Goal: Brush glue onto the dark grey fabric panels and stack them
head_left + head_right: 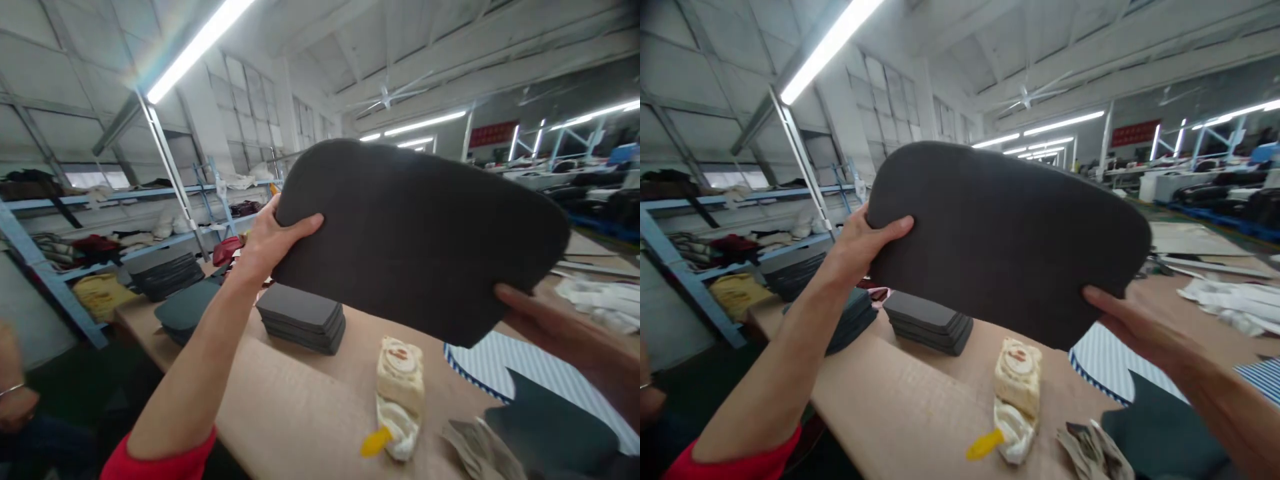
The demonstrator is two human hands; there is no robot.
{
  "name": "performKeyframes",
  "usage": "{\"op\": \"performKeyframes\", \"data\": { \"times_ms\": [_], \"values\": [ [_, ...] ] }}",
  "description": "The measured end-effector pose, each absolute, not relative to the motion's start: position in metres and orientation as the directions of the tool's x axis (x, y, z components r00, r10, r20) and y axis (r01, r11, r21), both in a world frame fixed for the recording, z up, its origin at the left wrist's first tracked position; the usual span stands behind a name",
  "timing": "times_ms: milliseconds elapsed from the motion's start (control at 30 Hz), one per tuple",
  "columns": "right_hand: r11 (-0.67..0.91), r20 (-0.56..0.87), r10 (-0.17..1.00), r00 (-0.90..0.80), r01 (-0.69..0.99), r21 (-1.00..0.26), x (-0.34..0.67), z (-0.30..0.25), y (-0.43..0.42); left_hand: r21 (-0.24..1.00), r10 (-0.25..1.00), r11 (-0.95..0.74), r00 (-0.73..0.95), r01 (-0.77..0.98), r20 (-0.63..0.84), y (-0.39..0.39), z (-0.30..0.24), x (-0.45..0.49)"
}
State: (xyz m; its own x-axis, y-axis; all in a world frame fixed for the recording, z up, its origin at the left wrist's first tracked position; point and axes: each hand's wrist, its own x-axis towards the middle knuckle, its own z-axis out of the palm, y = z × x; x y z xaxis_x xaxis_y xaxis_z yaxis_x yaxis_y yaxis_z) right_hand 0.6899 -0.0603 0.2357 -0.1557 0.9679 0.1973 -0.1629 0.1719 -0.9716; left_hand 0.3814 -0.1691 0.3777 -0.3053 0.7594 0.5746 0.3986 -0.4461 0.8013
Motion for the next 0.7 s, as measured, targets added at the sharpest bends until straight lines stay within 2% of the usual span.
{"op": "performKeyframes", "data": {
  "times_ms": [100,167,233,400,700],
  "values": [
    [0.016,0.097,0.956,-0.278,-0.281,-0.96,0.599,0.242,-0.032,0.897,0.801,-0.324,-0.418,0.301,0.429,-0.134,0.353,0.288],
    [-0.07,0.031,0.941,-0.337,-0.284,-0.956,0.551,0.242,-0.022,0.964,0.853,-0.143,-0.466,0.222,0.234,-0.112,0.33,0.236],
    [-0.147,-0.044,0.931,-0.362,-0.261,-0.954,0.512,0.234,-0.012,0.984,0.884,-0.024,-0.456,0.175,0.103,-0.092,0.305,0.192],
    [-0.381,-0.292,0.88,-0.374,-0.191,-0.905,0.441,0.185,0.023,0.981,0.89,0.144,-0.45,0.132,-0.071,-0.053,0.24,0.117],
    [-0.518,-0.451,0.827,-0.335,-0.143,-0.843,0.364,0.106,0.058,0.888,0.818,0.441,-0.467,0.132,-0.336,-0.006,0.154,0.04]
  ]
}}
